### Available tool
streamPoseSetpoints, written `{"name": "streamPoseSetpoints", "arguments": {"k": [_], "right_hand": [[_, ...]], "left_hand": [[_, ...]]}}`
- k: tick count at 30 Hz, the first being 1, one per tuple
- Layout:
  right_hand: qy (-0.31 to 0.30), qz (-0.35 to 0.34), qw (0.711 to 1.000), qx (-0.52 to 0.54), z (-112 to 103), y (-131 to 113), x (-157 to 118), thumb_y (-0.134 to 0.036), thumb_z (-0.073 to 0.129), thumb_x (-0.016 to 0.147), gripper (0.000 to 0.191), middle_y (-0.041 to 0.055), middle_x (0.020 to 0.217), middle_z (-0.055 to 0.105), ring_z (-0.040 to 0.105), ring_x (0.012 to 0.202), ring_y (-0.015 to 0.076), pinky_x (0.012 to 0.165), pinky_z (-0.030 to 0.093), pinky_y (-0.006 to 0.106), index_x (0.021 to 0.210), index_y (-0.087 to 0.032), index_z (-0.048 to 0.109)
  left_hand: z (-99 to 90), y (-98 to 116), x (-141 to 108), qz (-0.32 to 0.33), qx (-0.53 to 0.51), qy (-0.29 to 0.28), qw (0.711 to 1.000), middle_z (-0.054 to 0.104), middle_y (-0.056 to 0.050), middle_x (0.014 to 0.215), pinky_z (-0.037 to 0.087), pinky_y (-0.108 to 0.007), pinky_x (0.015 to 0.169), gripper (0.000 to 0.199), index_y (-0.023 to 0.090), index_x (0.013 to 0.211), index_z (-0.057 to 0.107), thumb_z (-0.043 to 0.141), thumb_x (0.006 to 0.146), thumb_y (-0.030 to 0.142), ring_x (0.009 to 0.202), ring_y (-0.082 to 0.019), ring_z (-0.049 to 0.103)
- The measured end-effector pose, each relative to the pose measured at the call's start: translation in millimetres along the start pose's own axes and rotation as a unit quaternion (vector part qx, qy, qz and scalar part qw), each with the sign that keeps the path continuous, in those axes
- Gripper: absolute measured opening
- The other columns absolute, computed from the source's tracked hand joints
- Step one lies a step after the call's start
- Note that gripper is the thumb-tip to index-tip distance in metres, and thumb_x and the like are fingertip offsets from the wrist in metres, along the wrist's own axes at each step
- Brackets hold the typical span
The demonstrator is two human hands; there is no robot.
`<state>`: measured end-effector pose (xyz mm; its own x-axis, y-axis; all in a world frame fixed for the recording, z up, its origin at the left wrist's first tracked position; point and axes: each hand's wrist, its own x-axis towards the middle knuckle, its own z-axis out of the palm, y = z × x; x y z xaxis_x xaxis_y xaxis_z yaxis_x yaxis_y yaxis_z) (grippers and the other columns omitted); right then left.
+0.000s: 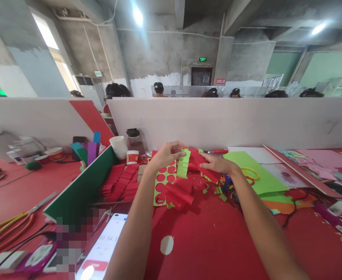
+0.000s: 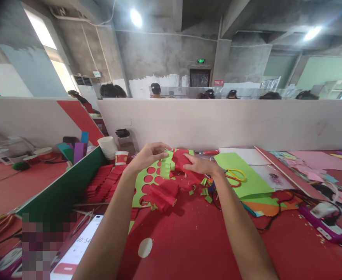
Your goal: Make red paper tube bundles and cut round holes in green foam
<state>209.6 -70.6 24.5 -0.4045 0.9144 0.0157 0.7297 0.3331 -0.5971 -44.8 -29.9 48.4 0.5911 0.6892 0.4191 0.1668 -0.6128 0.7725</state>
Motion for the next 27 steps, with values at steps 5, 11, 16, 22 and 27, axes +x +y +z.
{"name": "streamPoseSetpoints", "arguments": {"k": [5, 11, 16, 22, 27], "right_hand": [[-0.042, -0.012, 0.987, 0.156, -1, 1, -6, -0.044, 0.048, 0.096, 0.078, 0.0087, 0.107, 0.073, 0.069, 0.100, 0.0247, 0.086, 0.056, 0.039, 0.158, -0.021, 0.006], [-0.013, -0.056, 0.967, 0.248, -1, 3, -7, -0.045, 0.057, 0.092, 0.082, 0.0116, 0.120, 0.069, 0.065, 0.111, 0.0260, 0.094, 0.055, 0.041, 0.157, -0.021, 0.013], [0.060, -0.156, 0.951, 0.259, 3, 3, 1, -0.042, 0.071, 0.082, 0.070, 0.0084, 0.146, 0.051, 0.050, 0.132, 0.0293, 0.109, 0.044, 0.045, 0.144, -0.025, 0.043], [0.112, -0.212, 0.945, 0.222, 5, 1, 8, -0.041, 0.079, 0.073, 0.062, 0.0076, 0.127, 0.066, 0.061, 0.116, 0.0289, 0.100, 0.051, 0.043, 0.130, -0.024, 0.059], [0.150, -0.231, 0.943, 0.186, 4, -2, 6, -0.038, 0.077, 0.075, 0.055, 0.0078, 0.120, 0.069, 0.061, 0.115, 0.0277, 0.099, 0.050, 0.044, 0.126, -0.023, 0.062]], "left_hand": [[0.7, 1, 0, 0.009, -0.004, -0.002, 1.000, 0.065, -0.003, 0.079, 0.044, -0.022, 0.059, 0.030, 0.016, 0.107, 0.067, 0.065, 0.086, 0.037, 0.065, -0.011, 0.056], [-1.7, -1, 0, 0.015, 0.002, 0.004, 1.000, 0.063, -0.002, 0.079, 0.043, -0.021, 0.056, 0.031, 0.016, 0.108, 0.067, 0.065, 0.086, 0.037, 0.063, -0.010, 0.054], [-0.1, 2, -1, 0.023, -0.015, -0.005, 1.000, 0.063, -0.001, 0.075, 0.045, -0.022, 0.057, 0.032, 0.017, 0.110, 0.066, 0.066, 0.085, 0.037, 0.063, -0.011, 0.056], [0.8, 10, -5, 0.060, -0.072, -0.031, 0.995, 0.063, -0.002, 0.076, 0.046, -0.023, 0.057, 0.039, 0.018, 0.119, 0.061, 0.069, 0.084, 0.034, 0.061, -0.010, 0.054], [-0.4, 16, -10, 0.078, -0.067, -0.051, 0.993, 0.065, -0.002, 0.075, 0.047, -0.024, 0.059, 0.040, 0.018, 0.120, 0.062, 0.070, 0.083, 0.032, 0.063, -0.011, 0.056]]}}
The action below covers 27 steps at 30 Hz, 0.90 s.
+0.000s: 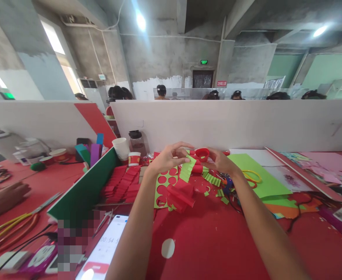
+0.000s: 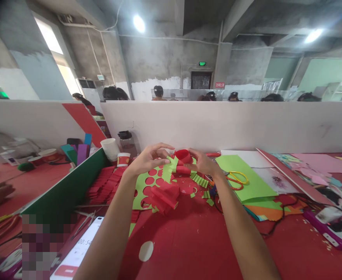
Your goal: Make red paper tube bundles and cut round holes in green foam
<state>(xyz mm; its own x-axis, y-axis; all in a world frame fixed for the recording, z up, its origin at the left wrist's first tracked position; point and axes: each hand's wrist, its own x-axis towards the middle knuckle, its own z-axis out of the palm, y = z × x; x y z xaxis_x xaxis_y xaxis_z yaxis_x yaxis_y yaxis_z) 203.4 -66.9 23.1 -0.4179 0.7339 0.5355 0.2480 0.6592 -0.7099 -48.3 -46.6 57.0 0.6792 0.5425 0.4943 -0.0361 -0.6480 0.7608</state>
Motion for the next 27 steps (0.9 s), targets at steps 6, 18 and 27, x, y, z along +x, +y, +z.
{"name": "streamPoseSetpoints", "arguments": {"k": [6, 18, 27], "right_hand": [[0.013, -0.045, 0.994, -0.101, -1, -11, 1, -0.029, 0.066, 0.084, 0.040, 0.0067, 0.118, 0.068, 0.063, 0.109, 0.0251, 0.095, 0.051, 0.041, 0.123, -0.024, 0.063], [0.020, -0.112, 0.970, -0.213, 4, -22, 4, -0.016, 0.061, 0.084, 0.036, 0.0065, 0.113, 0.065, 0.062, 0.106, 0.0232, 0.093, 0.050, 0.039, 0.118, -0.025, 0.062], [0.078, -0.046, 0.966, -0.241, 7, -19, 4, -0.042, 0.067, 0.086, 0.052, 0.0061, 0.128, 0.062, 0.060, 0.115, 0.0273, 0.097, 0.051, 0.042, 0.133, -0.030, 0.050]], "left_hand": [[0.8, 3, 0, 0.014, 0.057, -0.050, 0.997, 0.070, -0.005, 0.087, 0.051, -0.028, 0.074, 0.035, 0.021, 0.117, 0.069, 0.070, 0.082, 0.030, 0.079, -0.016, 0.065], [4.2, 9, 1, 0.001, 0.144, -0.066, 0.987, 0.071, -0.004, 0.088, 0.047, -0.026, 0.070, 0.022, 0.022, 0.105, 0.074, 0.064, 0.085, 0.027, 0.077, -0.014, 0.061], [9.4, -1, 10, -0.008, 0.114, 0.062, 0.992, 0.058, 0.001, 0.066, 0.036, -0.024, 0.057, 0.026, 0.015, 0.073, 0.064, 0.062, 0.086, 0.037, 0.060, -0.010, 0.047]]}}
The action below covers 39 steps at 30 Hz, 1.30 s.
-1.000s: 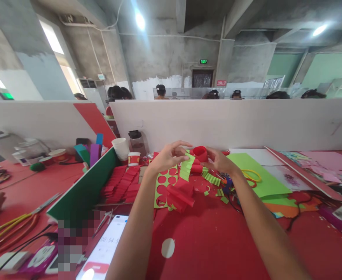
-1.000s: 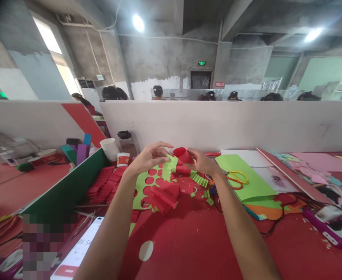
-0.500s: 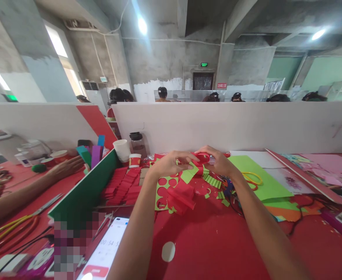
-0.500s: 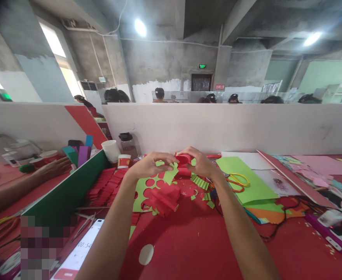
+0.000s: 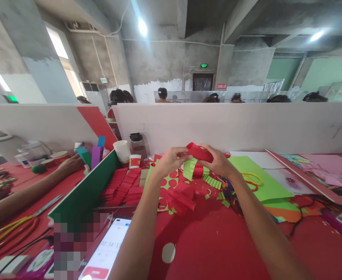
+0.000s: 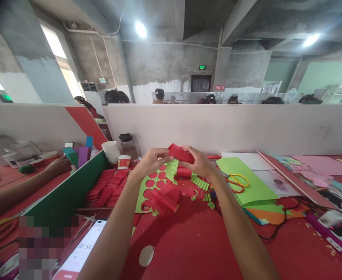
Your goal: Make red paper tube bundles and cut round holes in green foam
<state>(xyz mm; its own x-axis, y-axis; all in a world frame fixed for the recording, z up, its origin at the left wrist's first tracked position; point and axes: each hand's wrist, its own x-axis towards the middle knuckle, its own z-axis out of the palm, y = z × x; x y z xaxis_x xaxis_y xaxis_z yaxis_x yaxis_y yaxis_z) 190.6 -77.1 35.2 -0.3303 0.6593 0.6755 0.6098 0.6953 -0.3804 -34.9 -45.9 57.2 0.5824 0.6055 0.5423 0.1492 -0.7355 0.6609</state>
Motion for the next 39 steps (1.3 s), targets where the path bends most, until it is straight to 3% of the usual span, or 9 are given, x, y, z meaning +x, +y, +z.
{"name": "streamPoseSetpoints", "arguments": {"k": [4, 8, 12, 20, 26, 34, 39], "right_hand": [[0.099, -0.012, 0.995, -0.030, 5, 7, 4, -0.045, 0.064, 0.087, 0.048, 0.0091, 0.124, 0.057, 0.058, 0.113, 0.0270, 0.099, 0.048, 0.044, 0.131, -0.028, 0.052], [0.216, 0.056, 0.973, -0.056, 11, 17, 6, -0.054, 0.068, 0.082, 0.047, 0.0097, 0.108, 0.055, 0.057, 0.100, 0.0273, 0.090, 0.050, 0.044, 0.118, -0.025, 0.060], [0.274, 0.100, 0.956, -0.022, 13, 20, 8, -0.054, 0.070, 0.079, 0.047, 0.0092, 0.105, 0.058, 0.058, 0.093, 0.0247, 0.081, 0.052, 0.039, 0.114, -0.024, 0.060], [0.266, 0.134, 0.946, 0.130, 10, 21, 9, -0.047, 0.071, 0.079, 0.046, 0.0094, 0.104, 0.070, 0.066, 0.092, 0.0237, 0.075, 0.054, 0.035, 0.116, -0.023, 0.061], [0.255, 0.135, 0.945, 0.152, 11, 18, 8, -0.046, 0.073, 0.077, 0.047, 0.0085, 0.090, 0.074, 0.068, 0.076, 0.0230, 0.068, 0.055, 0.036, 0.116, -0.020, 0.062], [0.289, 0.131, 0.939, 0.135, 16, 20, 6, -0.043, 0.073, 0.077, 0.036, 0.0072, 0.087, 0.074, 0.070, 0.079, 0.0247, 0.070, 0.056, 0.037, 0.104, -0.021, 0.064], [0.233, 0.144, 0.949, 0.153, 13, 16, 6, -0.046, 0.073, 0.075, 0.046, 0.0071, 0.095, 0.073, 0.069, 0.072, 0.0232, 0.061, 0.057, 0.035, 0.113, -0.023, 0.062]], "left_hand": [[0.6, -8, 4, -0.040, -0.074, 0.076, 0.994, 0.056, 0.001, 0.061, 0.035, -0.023, 0.053, 0.031, 0.015, 0.070, 0.063, 0.069, 0.080, 0.044, 0.057, -0.011, 0.048], [-0.3, -16, 7, -0.068, -0.158, 0.158, 0.972, 0.061, 0.000, 0.063, 0.041, -0.025, 0.057, 0.034, 0.015, 0.072, 0.066, 0.075, 0.072, 0.048, 0.062, -0.014, 0.055], [2.2, -21, 7, -0.095, -0.231, 0.190, 0.949, 0.063, 0.000, 0.065, 0.042, -0.024, 0.060, 0.033, 0.015, 0.074, 0.068, 0.078, 0.070, 0.046, 0.063, -0.012, 0.054], [11.3, -24, 7, -0.111, -0.318, 0.199, 0.920, 0.062, 0.001, 0.063, 0.040, -0.020, 0.056, 0.032, 0.014, 0.075, 0.070, 0.080, 0.069, 0.044, 0.055, -0.007, 0.049], [17.8, -41, 10, -0.137, -0.291, 0.170, 0.932, 0.068, -0.003, 0.070, 0.045, -0.023, 0.060, 0.042, 0.013, 0.089, 0.074, 0.080, 0.068, 0.050, 0.061, -0.011, 0.057], [25.1, -40, 15, -0.151, -0.266, 0.196, 0.932, 0.071, -0.004, 0.071, 0.043, -0.023, 0.056, 0.045, 0.013, 0.093, 0.075, 0.080, 0.068, 0.050, 0.060, -0.012, 0.059], [25.4, -33, 14, -0.152, -0.276, 0.172, 0.933, 0.071, -0.004, 0.070, 0.041, -0.023, 0.056, 0.040, 0.015, 0.087, 0.075, 0.081, 0.067, 0.048, 0.059, -0.011, 0.058]]}}
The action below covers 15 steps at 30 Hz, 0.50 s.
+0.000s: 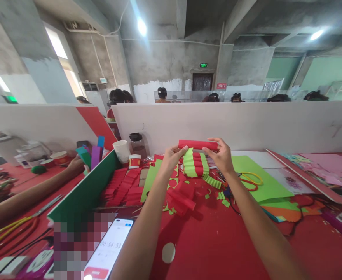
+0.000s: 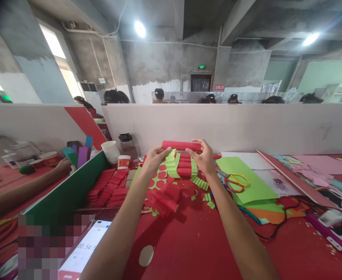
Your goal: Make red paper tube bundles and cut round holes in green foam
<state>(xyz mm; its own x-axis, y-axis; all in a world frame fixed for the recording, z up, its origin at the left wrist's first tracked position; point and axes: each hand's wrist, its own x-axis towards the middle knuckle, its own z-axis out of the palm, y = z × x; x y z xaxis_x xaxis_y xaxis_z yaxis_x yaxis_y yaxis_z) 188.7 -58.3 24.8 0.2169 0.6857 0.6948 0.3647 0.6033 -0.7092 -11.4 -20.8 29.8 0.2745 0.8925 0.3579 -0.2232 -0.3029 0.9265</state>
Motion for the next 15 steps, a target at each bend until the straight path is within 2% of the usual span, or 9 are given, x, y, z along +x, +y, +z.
{"name": "streamPoseSetpoints", "arguments": {"k": [4, 7, 15], "right_hand": [[0.010, -0.060, 0.996, -0.069, 1.8, -8.1, -0.8, -0.044, 0.074, 0.076, 0.038, 0.0086, 0.112, 0.070, 0.066, 0.099, 0.0273, 0.083, 0.056, 0.040, 0.106, -0.022, 0.066], [0.025, -0.088, 0.991, -0.101, 5.2, -10.8, -2.2, -0.041, 0.072, 0.078, 0.032, 0.0079, 0.109, 0.071, 0.065, 0.102, 0.0272, 0.092, 0.051, 0.041, 0.102, -0.021, 0.066], [0.056, -0.051, 0.993, -0.091, 9.5, -2.0, -3.5, -0.041, 0.072, 0.076, 0.030, 0.0043, 0.090, 0.070, 0.066, 0.080, 0.0239, 0.078, 0.054, 0.038, 0.098, -0.022, 0.063]], "left_hand": [[2.1, 0.7, -1.9, -0.009, 0.010, -0.016, 1.000, 0.072, -0.005, 0.071, 0.044, -0.024, 0.062, 0.039, 0.015, 0.085, 0.075, 0.081, 0.066, 0.048, 0.062, -0.013, 0.060], [2.5, 0.5, -2.4, -0.005, 0.012, -0.016, 1.000, 0.071, -0.005, 0.069, 0.044, -0.024, 0.061, 0.039, 0.014, 0.088, 0.075, 0.082, 0.066, 0.045, 0.060, -0.013, 0.059], [7.2, -1.0, -0.3, 0.014, 0.050, 0.022, 0.998, 0.065, -0.001, 0.061, 0.038, -0.023, 0.050, 0.038, 0.015, 0.086, 0.074, 0.083, 0.063, 0.044, 0.053, -0.011, 0.052]]}}
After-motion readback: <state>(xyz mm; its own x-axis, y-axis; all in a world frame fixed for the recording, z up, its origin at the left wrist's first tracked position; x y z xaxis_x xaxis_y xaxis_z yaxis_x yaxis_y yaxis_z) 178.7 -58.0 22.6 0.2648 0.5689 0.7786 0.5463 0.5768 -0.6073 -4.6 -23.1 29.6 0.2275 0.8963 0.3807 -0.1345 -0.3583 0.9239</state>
